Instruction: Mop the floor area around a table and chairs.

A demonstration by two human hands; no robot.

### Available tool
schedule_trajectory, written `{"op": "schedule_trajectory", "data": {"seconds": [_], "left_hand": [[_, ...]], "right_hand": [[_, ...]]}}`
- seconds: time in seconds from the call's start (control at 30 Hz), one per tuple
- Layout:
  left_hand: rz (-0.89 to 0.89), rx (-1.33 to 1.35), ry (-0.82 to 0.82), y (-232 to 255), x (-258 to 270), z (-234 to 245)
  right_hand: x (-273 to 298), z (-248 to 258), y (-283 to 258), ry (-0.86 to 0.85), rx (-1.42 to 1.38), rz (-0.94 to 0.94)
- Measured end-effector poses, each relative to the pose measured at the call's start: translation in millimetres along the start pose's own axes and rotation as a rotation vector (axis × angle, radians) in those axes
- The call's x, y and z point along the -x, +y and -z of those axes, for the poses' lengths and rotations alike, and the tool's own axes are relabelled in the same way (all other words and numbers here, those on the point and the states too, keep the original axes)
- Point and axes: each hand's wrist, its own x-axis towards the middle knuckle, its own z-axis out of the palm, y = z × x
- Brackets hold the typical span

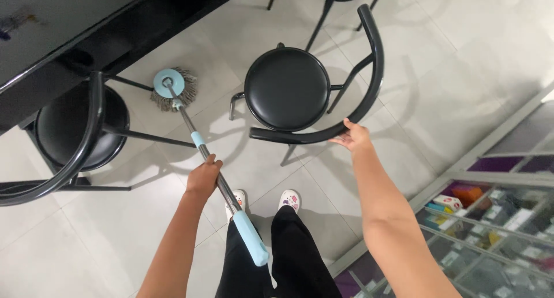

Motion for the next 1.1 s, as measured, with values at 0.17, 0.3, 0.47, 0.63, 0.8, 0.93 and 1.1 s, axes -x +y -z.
{"op": "schedule_trajectory", "data": {"seconds": [0.17, 0.3, 0.47, 0.63, 0.8, 0.93, 1.1], "left_hand": [[-0.009, -0.033, -0.002, 27.5, -0.8, 5.5], [-0.064, -0.189, 0.041, 50.6, -11.5, 5.5], [-0.14, -0.236, 0.079, 76.6, -27.7, 0.3], [-0.146, -0.219, 0.034, 96.3, -35.5, -0.5], [-0.181, -0.176, 0.009, 109.6, -44.2, -5.8], [-0.24, -0.13, -0.074, 128.9, -46.8, -8.2], [-0.534, -0.123, -0.14, 164.7, -67.4, -50.9]], "right_hand": [[1.1, 97.7, -23.0, 0.075, 0.043, -0.013], [0.5, 187.2, -37.3, 0.117, 0.041, -0.043], [31.4, 279.1, -47.6, 0.209, 0.043, -0.045], [67.7, 356.2, -51.6, 0.334, 0.074, -0.012], [103.9, 380.9, -62.9, 0.642, 0.081, 0.023], [148.9, 316.8, -76.0, 1.037, 0.577, 0.514], [283.3, 72.4, -78.0, -0.431, 1.135, 0.455]]}}
